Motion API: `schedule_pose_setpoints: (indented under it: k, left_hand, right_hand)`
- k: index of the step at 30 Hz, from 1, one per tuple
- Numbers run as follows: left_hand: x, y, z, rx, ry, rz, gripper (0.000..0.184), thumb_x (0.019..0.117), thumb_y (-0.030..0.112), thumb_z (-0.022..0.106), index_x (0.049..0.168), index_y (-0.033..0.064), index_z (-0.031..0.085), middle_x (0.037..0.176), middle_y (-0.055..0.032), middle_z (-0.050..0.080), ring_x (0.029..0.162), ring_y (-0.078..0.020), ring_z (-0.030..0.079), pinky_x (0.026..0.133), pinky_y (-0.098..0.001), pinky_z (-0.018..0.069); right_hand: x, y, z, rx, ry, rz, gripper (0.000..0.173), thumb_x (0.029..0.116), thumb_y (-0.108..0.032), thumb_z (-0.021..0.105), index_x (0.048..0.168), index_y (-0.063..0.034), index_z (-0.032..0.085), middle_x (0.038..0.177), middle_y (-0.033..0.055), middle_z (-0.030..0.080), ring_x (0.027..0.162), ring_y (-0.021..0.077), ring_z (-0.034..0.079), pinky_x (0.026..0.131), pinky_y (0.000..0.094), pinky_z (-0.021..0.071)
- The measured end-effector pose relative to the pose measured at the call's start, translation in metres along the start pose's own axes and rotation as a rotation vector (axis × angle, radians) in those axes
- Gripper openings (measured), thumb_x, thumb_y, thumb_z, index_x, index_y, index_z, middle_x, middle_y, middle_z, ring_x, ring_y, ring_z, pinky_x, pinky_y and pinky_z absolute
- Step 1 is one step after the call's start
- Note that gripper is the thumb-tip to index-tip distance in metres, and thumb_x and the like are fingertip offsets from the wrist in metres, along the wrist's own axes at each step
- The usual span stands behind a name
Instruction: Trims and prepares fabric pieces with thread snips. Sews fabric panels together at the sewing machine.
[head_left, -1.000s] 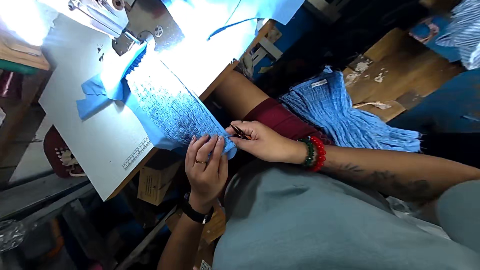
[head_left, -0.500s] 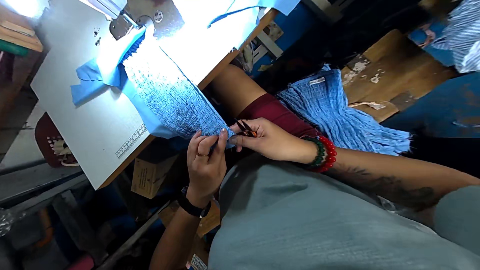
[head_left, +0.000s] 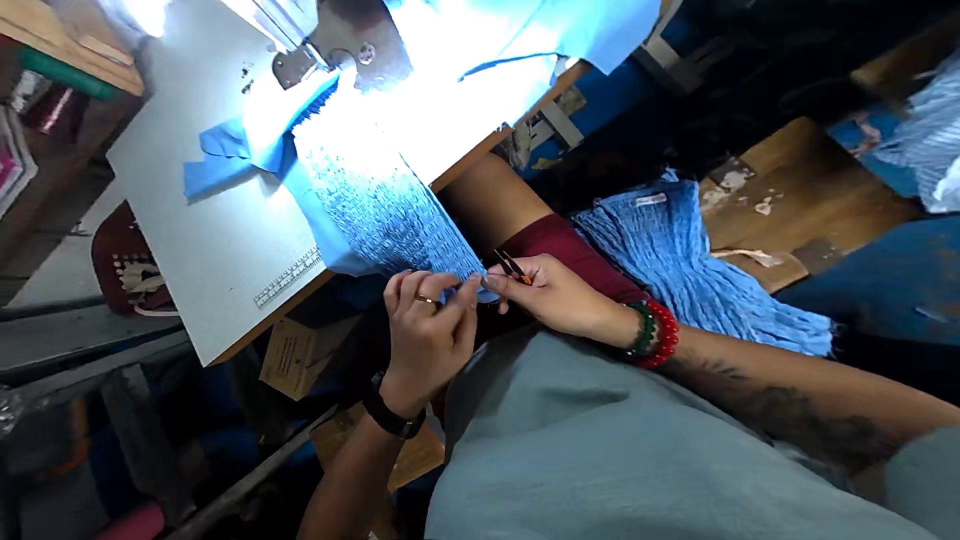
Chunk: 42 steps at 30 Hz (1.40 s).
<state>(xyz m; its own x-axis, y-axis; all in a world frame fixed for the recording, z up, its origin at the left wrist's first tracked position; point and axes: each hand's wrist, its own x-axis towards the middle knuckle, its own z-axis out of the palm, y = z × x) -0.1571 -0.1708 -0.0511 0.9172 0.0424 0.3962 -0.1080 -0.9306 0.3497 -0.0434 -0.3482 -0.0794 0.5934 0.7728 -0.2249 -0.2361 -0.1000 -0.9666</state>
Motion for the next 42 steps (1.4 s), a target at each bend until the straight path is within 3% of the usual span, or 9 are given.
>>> schedule_pose_setpoints:
  k: [6,9,13,16,18,22,25,31,42]
  left_hand:
    - [0.044,-0.064,-0.032,0.166,0.12,-0.604,0.058,0.1009,0.049,0.057,0.129,-0.0021,0.058,0.139,-0.0256,0.048,0.124,-0.0426,0.049,0.097,-0.0622,0.0397]
    - [0.06,-0.069,-0.038,0.151,0.169,-0.576,0.033,0.1004,0.032,0.06,0.106,-0.0003,0.064,0.123,-0.0192,0.056,0.114,-0.0363,0.052,0.091,-0.0569,0.0401]
    - [0.072,-0.079,-0.059,-0.174,0.175,-0.695,0.02,0.1002,0.019,0.063,0.112,0.0069,0.051,0.091,-0.0025,0.059,0.074,-0.0062,0.06,0.067,-0.0258,0.0528]
    - [0.071,-0.1,-0.065,0.064,0.038,-0.662,0.036,0.0974,0.025,0.07,0.119,0.0,0.054,0.097,-0.0182,0.065,0.084,-0.0307,0.066,0.073,-0.0521,0.054]
    - [0.082,-0.098,-0.071,0.28,0.014,-0.577,0.045,0.0984,0.025,0.067,0.13,-0.0049,0.054,0.114,-0.0295,0.063,0.097,-0.0476,0.065,0.078,-0.0658,0.0515]
    - [0.127,-0.092,-0.064,0.237,-0.023,-0.065,0.023,0.1041,0.01,0.053,0.115,-0.0036,0.068,0.118,-0.0219,0.066,0.112,-0.0347,0.065,0.097,-0.0462,0.0538]
    - [0.173,-0.121,-0.051,0.144,-0.32,0.187,0.026,0.1041,0.009,0.052,0.12,0.0046,0.073,0.128,-0.0172,0.066,0.124,-0.0364,0.059,0.105,-0.0541,0.045]
    - [0.213,-0.15,-0.054,0.299,-0.532,0.681,0.016,0.1001,0.001,0.052,0.101,0.001,0.068,0.106,-0.0183,0.067,0.11,-0.0374,0.063,0.1,-0.0566,0.0435]
    - [0.236,-0.165,-0.06,0.328,-0.652,0.895,0.016,0.0976,-0.002,0.048,0.104,0.0034,0.062,0.103,-0.0151,0.068,0.107,-0.0355,0.065,0.096,-0.0555,0.0452]
  right_hand:
    - [0.01,0.0,0.0,-0.022,-0.038,0.029,0.019,0.1034,-0.016,0.059,0.09,-0.0085,0.071,0.068,-0.0108,0.063,0.059,-0.0068,0.055,0.055,0.0114,0.0436]
    - [0.011,0.0,-0.001,-0.036,-0.044,0.008,0.019,0.1027,-0.016,0.059,0.091,-0.0077,0.071,0.069,-0.0112,0.062,0.061,-0.0072,0.056,0.058,0.0109,0.0467]
    - [0.016,0.005,-0.005,-0.072,-0.056,0.035,0.021,0.103,-0.019,0.059,0.089,-0.0082,0.071,0.068,-0.011,0.061,0.061,-0.0069,0.056,0.058,0.0117,0.0455]
    - [0.018,0.006,-0.004,-0.085,-0.085,0.053,0.023,0.1029,-0.019,0.059,0.086,-0.009,0.069,0.067,-0.0108,0.06,0.06,-0.0067,0.055,0.057,0.0123,0.0447]
    - [0.02,0.005,-0.004,-0.094,-0.097,0.06,0.024,0.1027,-0.019,0.058,0.084,-0.0086,0.068,0.067,-0.0101,0.059,0.059,-0.0064,0.054,0.057,0.0124,0.0438]
    - [0.02,0.003,-0.004,-0.129,-0.11,0.023,0.027,0.1019,-0.021,0.058,0.08,-0.0081,0.068,0.067,-0.0086,0.059,0.06,-0.0059,0.053,0.057,0.0139,0.0429]
    - [0.017,-0.001,-0.004,-0.166,-0.121,-0.019,0.028,0.1027,-0.022,0.057,0.084,-0.0061,0.07,0.074,-0.0051,0.061,0.066,-0.0053,0.057,0.062,0.0122,0.0472]
    - [0.013,0.002,-0.003,-0.241,-0.088,-0.136,0.03,0.1021,-0.022,0.057,0.087,-0.0024,0.073,0.08,0.0024,0.063,0.073,-0.001,0.057,0.067,0.0133,0.0467]
    - [0.011,-0.001,0.0,-0.246,-0.082,-0.155,0.028,0.0997,-0.019,0.057,0.081,-0.0028,0.071,0.076,0.0027,0.06,0.074,0.0009,0.055,0.066,0.0147,0.0435]
